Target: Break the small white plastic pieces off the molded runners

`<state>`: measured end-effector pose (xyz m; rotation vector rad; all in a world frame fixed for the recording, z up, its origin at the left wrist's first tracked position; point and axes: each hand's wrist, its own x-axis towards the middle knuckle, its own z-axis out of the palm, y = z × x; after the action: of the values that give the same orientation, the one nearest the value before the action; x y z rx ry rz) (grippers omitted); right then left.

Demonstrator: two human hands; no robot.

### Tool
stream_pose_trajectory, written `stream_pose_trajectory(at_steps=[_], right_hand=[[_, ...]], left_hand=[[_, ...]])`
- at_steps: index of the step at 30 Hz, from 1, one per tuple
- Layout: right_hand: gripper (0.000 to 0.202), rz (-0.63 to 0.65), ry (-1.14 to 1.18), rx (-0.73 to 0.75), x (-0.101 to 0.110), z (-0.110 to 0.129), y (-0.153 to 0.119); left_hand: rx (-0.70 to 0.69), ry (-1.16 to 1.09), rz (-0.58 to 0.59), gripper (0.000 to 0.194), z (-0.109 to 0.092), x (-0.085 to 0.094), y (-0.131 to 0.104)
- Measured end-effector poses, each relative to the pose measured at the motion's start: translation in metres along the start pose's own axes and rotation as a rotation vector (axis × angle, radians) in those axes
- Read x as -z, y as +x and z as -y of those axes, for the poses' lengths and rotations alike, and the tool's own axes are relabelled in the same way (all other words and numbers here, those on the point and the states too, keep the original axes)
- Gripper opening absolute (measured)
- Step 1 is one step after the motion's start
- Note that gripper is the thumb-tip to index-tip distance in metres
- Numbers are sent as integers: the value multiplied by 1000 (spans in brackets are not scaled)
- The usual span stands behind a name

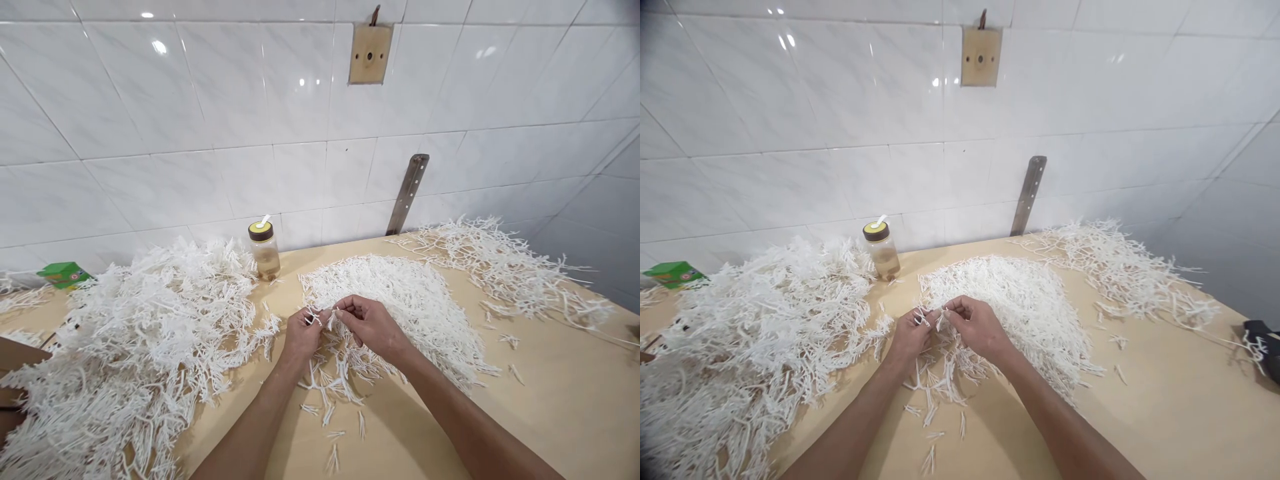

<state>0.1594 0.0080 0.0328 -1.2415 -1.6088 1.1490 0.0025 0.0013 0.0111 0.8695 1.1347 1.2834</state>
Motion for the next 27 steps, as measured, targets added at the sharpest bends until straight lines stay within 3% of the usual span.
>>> stream_pose_trajectory(at_steps=[7,12,15,20,27], right_hand=[[26,41,11,-17,4,-7,3],[23,27,23,5,4,-3,2],[17,-29,-104,63,3,0,1],[11,-94,-391,189,1,1,-1],[12,-42,-383,235,2,4,-2]], left_hand=[[49,-29,62,43,-4,1,-1],[-96,92,40,34,4,3,2],[-177,165,17,29,4,3,2],[-166,219,12,26,4,3,2],[-171,237,-12,23,6,4,4]])
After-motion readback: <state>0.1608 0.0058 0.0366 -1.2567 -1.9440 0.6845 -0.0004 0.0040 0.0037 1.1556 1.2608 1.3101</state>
